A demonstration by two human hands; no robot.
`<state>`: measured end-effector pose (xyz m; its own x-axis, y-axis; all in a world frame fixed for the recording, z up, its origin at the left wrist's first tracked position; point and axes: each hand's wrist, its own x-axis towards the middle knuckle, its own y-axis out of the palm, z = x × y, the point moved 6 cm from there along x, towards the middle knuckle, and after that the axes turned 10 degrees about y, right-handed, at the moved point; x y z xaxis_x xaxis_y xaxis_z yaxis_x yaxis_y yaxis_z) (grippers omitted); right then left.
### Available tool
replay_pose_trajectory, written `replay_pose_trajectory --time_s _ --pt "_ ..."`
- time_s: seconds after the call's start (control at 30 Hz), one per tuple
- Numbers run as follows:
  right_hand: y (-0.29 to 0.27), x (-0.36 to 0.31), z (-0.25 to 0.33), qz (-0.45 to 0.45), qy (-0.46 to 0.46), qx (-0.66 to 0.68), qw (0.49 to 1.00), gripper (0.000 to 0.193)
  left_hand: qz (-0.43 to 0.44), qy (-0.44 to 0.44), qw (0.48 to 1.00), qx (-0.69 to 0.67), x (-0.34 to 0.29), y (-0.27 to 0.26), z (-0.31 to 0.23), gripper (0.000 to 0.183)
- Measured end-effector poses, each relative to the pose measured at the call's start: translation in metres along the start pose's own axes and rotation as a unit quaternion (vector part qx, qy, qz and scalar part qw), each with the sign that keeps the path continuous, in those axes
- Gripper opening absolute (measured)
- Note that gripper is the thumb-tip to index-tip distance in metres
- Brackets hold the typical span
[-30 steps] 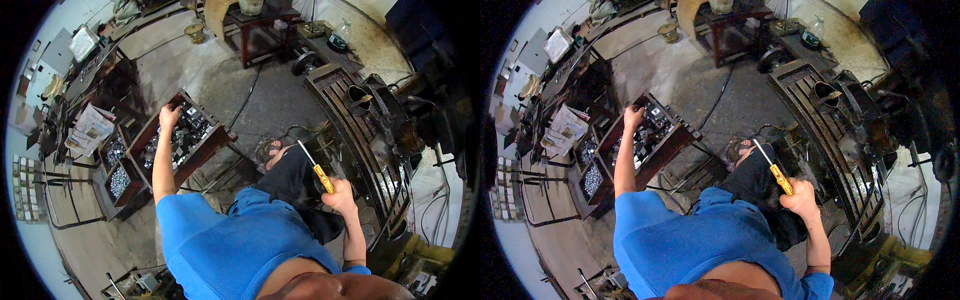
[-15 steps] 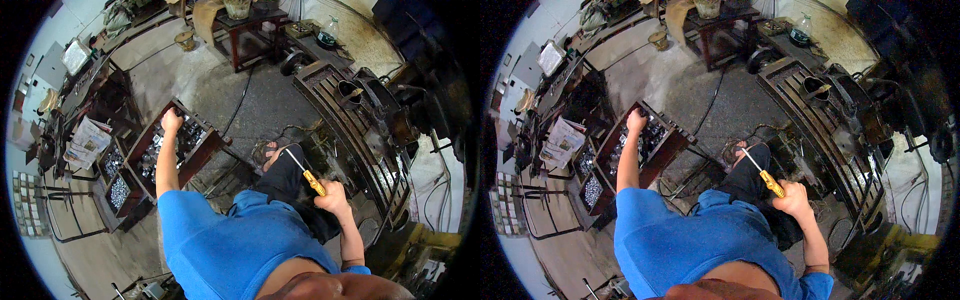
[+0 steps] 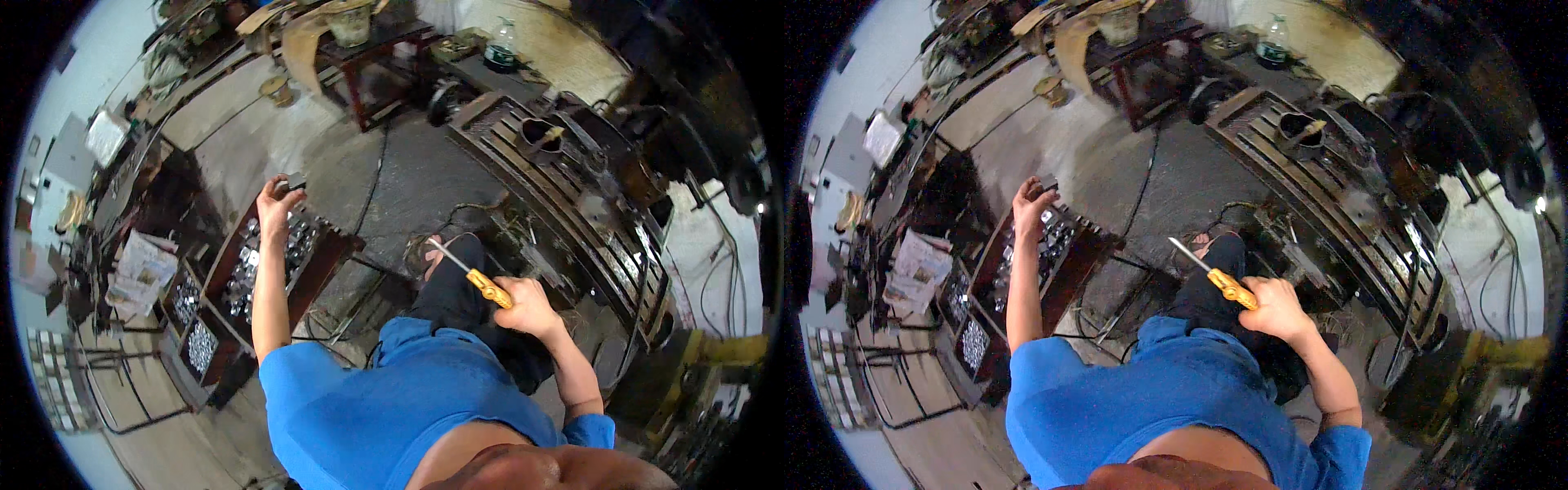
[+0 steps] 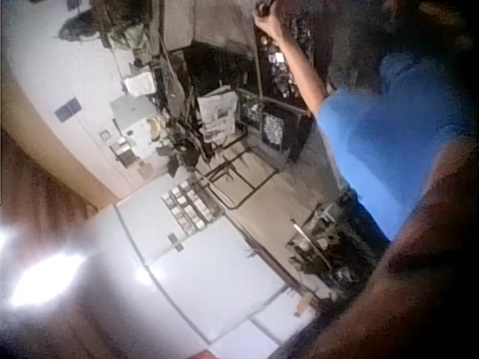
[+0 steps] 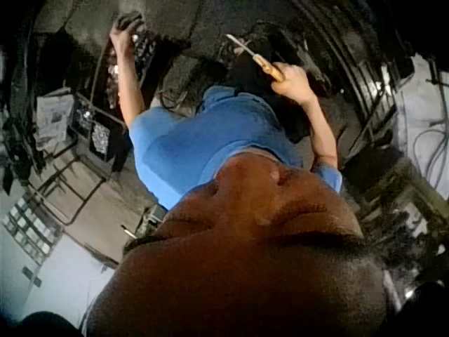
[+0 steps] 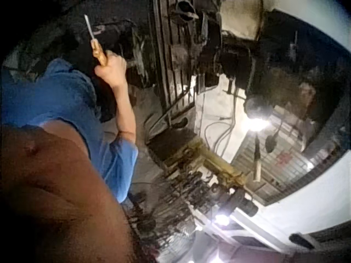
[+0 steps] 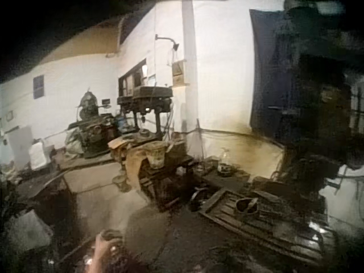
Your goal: The person operates a milling machine to process a metal piece, using a small yellow tool to clean the part and rotating handles to control the machine's movement.
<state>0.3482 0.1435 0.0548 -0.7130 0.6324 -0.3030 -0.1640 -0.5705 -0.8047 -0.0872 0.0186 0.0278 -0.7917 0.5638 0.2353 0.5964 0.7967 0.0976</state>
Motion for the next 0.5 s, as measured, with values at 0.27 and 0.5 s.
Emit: replay_pose_trajectory --time_s 0.27,0.5 --pt "-0.025 -0.003 -0.031 -0.08 0.087 -0.069 0.991 0.03 0.326 0.04 0.943 0.046 -0.046 0.231 -0.001 0.032" --pt "-0.094 -0.1 -0.122 -0.134 0.304 -0.023 0.943 0.031 0.48 0.32 0.784 0.231 -0.125 0.429 -0.002 0.034"
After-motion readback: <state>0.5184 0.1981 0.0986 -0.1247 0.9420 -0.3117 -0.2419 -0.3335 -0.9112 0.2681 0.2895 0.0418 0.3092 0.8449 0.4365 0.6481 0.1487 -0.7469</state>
